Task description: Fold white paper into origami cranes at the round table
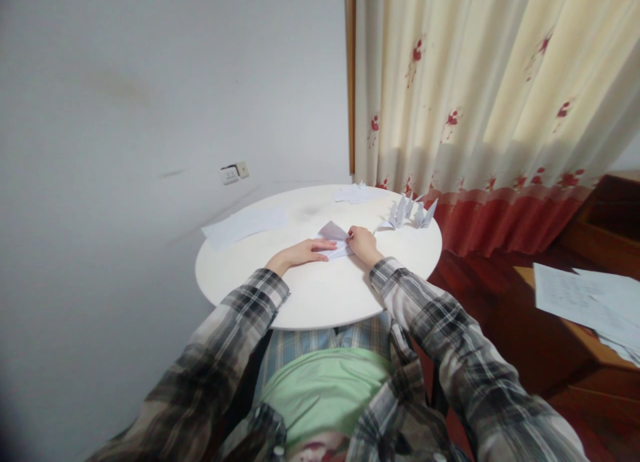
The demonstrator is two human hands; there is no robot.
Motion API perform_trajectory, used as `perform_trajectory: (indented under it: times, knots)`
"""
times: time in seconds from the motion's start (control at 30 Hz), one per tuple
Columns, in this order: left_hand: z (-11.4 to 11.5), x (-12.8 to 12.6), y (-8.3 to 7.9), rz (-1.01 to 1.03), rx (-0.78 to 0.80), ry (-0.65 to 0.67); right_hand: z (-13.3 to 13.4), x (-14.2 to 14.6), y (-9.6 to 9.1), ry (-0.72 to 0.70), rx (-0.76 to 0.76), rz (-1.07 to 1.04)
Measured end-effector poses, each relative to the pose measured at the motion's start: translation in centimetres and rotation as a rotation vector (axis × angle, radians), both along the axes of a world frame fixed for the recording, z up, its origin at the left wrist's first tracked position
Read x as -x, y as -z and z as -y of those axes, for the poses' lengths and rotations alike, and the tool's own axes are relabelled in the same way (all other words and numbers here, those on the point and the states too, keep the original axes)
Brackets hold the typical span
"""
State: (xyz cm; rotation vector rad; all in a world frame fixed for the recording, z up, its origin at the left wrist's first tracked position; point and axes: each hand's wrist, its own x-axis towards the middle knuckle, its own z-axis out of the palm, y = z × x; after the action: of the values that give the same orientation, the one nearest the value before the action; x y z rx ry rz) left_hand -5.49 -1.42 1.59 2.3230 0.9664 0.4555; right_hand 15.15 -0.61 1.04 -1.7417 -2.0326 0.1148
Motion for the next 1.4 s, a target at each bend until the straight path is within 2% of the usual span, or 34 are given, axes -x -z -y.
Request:
perform_trajectory:
  times: [0.27,0.4,0.53,0.63,0.73,0.87,1.03,1.4]
  knots:
    - [0.4,-0.1,-0.2,-0.047,-0.011,0.009,-0.1,0.0,0.0,-0.004,0.002,0.004]
    - [0.4,-0.9,0.5,0.038,-0.124,-0.069,-0.3,-0.1,0.0,-0.025,-0.02,0.01]
    - [0.4,-1.6,1.1,0.005,-0.266,-0.101,-0.4,0.1,0.1,-0.082,-0.027,0.018]
    - [0.3,-1.7,1.1,-0.028,-0.312,-0.135,-0.3,0.4,0.1,-0.16,-0.015,0.02]
    - [0.1,-1.7,1.1,-0.014,-0.291,-0.167,-0.3,0.6,0.1,-0.231,-0.002,0.04]
    - [-0.1,-1.6,1.1,0.073,-0.223,-0.122,-0.1,0.7,0.2,-0.258,-0.015,0.04]
    - [-0.3,-1.6,1.2,0.17,-0.179,-0.07,0.1,0.7,0.1,-0.2,-0.034,0.027]
    - [0.4,-1.8,0.8,0.205,-0.118,-0.124,0.5,0.8,-0.7,-0.118,-0.027,-0.01]
